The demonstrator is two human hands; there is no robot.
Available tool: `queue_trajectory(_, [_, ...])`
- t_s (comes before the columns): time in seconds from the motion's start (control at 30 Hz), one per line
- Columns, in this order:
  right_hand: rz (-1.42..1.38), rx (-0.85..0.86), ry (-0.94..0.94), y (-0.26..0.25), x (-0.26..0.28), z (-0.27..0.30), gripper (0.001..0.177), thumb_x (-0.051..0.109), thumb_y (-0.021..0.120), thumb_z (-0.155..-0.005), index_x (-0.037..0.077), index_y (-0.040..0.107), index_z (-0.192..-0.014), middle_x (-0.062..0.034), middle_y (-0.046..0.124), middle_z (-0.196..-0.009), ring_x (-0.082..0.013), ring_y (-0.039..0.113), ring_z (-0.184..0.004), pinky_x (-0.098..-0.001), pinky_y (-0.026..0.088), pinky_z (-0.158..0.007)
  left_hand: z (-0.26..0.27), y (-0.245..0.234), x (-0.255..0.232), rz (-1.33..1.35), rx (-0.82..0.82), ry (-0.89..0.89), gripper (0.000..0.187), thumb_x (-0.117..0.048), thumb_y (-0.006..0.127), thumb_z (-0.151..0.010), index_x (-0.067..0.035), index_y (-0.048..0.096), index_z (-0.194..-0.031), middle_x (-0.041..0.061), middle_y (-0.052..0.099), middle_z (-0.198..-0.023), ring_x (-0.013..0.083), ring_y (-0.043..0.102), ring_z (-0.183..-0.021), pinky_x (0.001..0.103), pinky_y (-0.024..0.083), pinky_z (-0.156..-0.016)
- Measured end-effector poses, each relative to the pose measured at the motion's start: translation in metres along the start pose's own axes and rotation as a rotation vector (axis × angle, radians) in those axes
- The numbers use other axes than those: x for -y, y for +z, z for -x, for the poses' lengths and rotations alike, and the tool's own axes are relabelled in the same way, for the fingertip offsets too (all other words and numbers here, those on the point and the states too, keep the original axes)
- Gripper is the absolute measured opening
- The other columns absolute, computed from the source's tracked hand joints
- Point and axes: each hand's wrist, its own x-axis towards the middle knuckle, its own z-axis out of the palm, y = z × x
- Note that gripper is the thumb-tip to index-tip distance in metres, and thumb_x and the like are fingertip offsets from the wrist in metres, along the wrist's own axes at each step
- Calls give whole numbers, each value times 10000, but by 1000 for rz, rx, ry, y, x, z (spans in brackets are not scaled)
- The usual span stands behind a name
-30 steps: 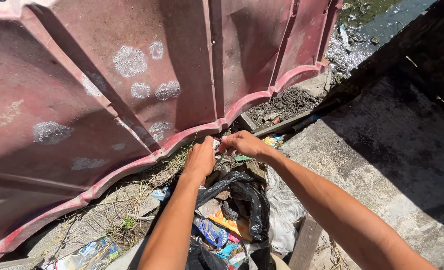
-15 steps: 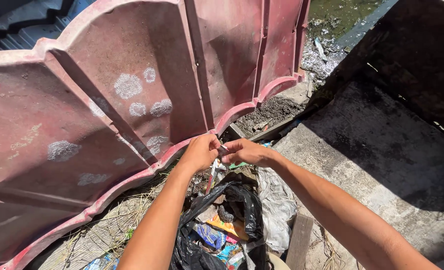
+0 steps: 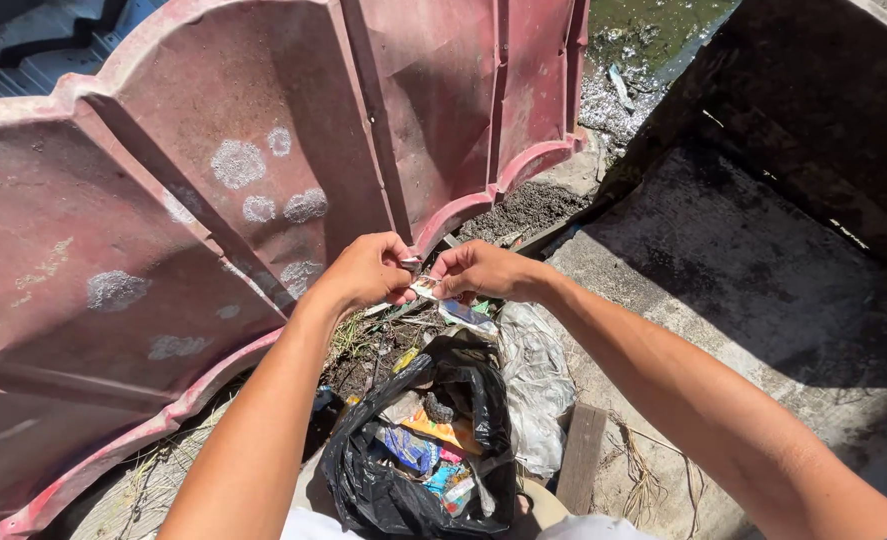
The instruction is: Picking up litter and trash from the ground and placing it into a black plastic garbage bag.
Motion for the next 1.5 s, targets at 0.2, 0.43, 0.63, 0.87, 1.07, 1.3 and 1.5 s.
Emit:
queue_trajectory(0.2, [254, 171, 118, 27, 1, 9, 131, 92, 776, -862, 38, 732, -973, -12, 749, -844, -74, 678, -752, -242, 530, -660, 32, -5, 19, -120, 463, -221, 145, -11, 737, -834, -35, 649, -947, 71, 720, -818, 127, 731, -696, 257, 611, -612])
queue_trajectory(0.43, [675, 271, 180, 68, -62, -1, 244, 203, 821, -783, 56, 746, -963, -46, 780, -835, -125, 700, -735, -302, 549, -657, 55, 22, 92, -310, 596, -456, 137, -49, 728, -873, -19, 615, -945, 84, 734, -793, 164, 752, -691, 290, 608, -602])
queue_trajectory(0.63, [714, 284, 13, 74, -76, 3, 366, 287, 887, -743, 81, 769, -1022, -29, 792, -918, -131, 727, -822, -295, 560, -734, 70, 34, 108, -902, 514, -450, 175, -120, 677, -833, -31, 714, -978, 147, 840, -986, 227, 810, -825, 351, 644, -728])
queue_trajectory(0.87, [513, -31, 92, 22, -61, 6, 300, 318, 740, -904, 84, 774, -1088, -54, 782, -913, -171, 704, -821, -331, 568, -746, 69, 39, 76, -1321, 585, -456, 692, -435, 891, -741, -48, 706, -1283, 135, 716, -1290, 310, 723, -1149, 446, 592, -944])
queue_trajectory(1.07, [900, -307, -1, -45, -104, 4, 241, 249, 708, -909, 133, 781, -1108, -77, 791, -1001, -224, 756, -911, -357, 574, -816, 55, 50, 47, -1350, 792, -530, 745, -599, 839, -768, -82, 715, -1291, 117, 693, -1306, 316, 689, -1164, 428, 553, -970])
queue_trajectory(1.3, [1326, -377, 282, -43, -108, 11, 264, 297, 593, -985, 257, 777, -1171, -88, 734, -1075, -253, 643, -1088, -463, 431, -925, 15, 72, 58, -1259, 304, -203, 353, -257, 772, -878, -89, 730, -1185, 144, 701, -1215, 333, 712, -1099, 487, 589, -897])
queue_trajectory(1.5, [1380, -395, 158, -69, -170, -10, 342, 340, 593, -956, 265, 736, -1257, -72, 671, -1215, -272, 576, -1144, -521, 369, -922, -22, 104, 74, -1160, 57, 147, 198, -101, 709, -866, -80, 774, -1051, 177, 745, -1084, 360, 728, -1037, 475, 592, -868])
